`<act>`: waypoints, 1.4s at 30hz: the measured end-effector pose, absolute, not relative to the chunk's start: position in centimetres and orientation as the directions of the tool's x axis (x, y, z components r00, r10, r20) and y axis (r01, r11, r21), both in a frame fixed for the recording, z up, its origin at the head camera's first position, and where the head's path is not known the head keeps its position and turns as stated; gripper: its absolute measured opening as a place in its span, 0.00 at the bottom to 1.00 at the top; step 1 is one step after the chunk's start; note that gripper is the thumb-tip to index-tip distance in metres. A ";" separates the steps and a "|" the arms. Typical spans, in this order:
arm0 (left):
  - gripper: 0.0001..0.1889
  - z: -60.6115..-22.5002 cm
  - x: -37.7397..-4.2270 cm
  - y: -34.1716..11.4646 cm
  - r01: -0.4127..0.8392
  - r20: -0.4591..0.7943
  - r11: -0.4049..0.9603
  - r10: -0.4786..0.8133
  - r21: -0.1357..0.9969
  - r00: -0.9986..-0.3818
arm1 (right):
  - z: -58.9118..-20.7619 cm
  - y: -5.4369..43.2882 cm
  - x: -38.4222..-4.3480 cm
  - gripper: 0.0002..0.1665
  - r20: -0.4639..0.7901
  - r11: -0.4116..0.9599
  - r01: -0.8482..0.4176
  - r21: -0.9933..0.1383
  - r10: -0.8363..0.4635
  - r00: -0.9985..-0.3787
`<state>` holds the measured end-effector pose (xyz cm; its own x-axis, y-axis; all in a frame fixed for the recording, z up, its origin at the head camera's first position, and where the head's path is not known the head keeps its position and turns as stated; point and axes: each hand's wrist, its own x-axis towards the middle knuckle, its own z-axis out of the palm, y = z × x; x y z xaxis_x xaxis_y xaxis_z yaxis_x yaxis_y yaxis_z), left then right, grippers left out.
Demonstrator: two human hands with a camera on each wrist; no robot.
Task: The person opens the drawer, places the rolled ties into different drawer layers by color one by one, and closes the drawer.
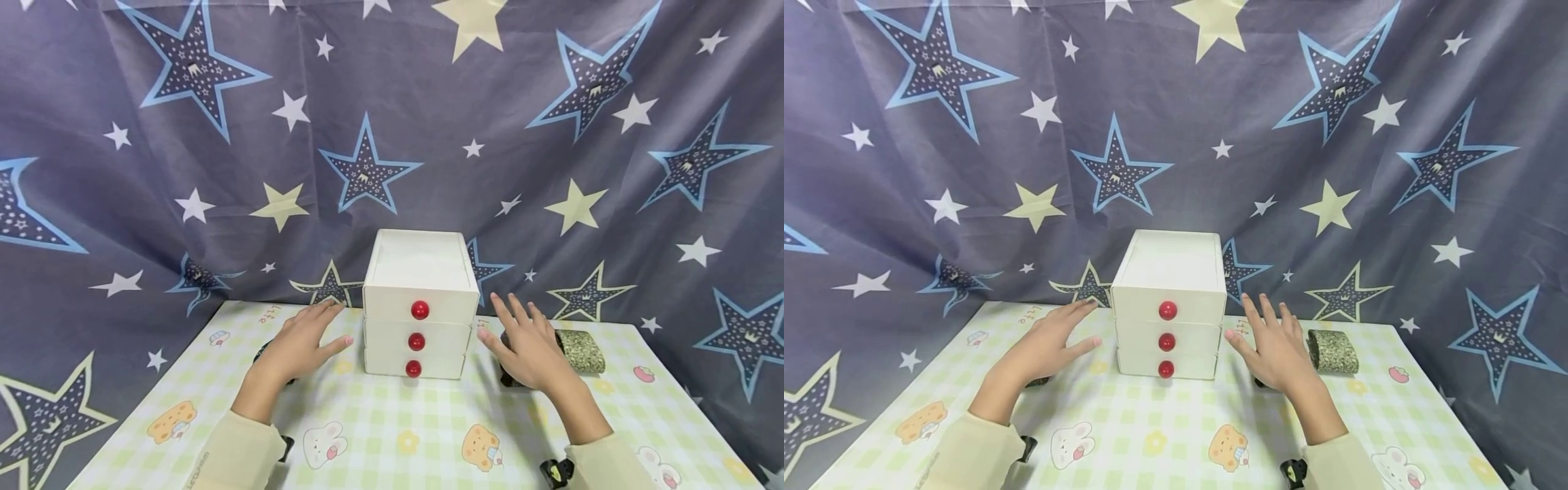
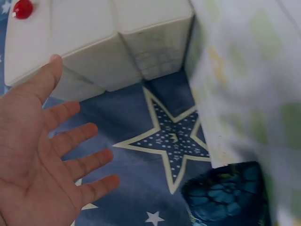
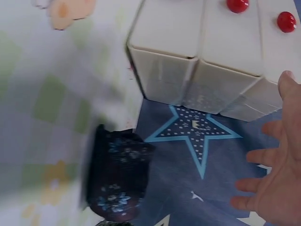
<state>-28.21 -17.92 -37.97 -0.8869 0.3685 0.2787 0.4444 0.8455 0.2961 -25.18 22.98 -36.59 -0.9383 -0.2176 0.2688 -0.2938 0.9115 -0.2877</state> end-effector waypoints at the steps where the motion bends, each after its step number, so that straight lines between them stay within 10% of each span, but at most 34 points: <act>1: 0.39 -37.7 -28.2 -17.9 0.448 0.283 0.841 0.369 0.304 -0.885 | -36.4 23.0 -25.2 0.48 0.264 0.907 -0.295 -0.300 -0.218 -0.939; 11: 0.34 -35.3 -28.5 -17.1 0.473 0.365 0.806 0.347 0.355 -0.864 | -35.6 22.8 -26.1 0.46 0.377 0.864 -0.372 -0.339 -0.238 -0.895; 20: 0.32 -36.0 -30.0 -16.7 0.519 0.446 0.706 0.311 0.483 -0.839 | -35.2 22.0 -27.0 0.37 0.653 0.797 -0.531 -0.290 -0.240 -0.718; 42: 0.15 -34.8 -32.8 -14.8 0.719 0.686 0.426 0.261 0.549 -0.679 | -34.6 17.0 -28.1 0.29 0.847 0.728 -0.663 -0.175 -0.232 -0.478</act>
<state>-32.78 -14.84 -34.82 -0.6790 0.2609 0.6862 0.7188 0.4261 0.5494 -28.14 16.98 -34.56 -0.4781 -0.2320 0.8471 -0.6630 0.7279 -0.1748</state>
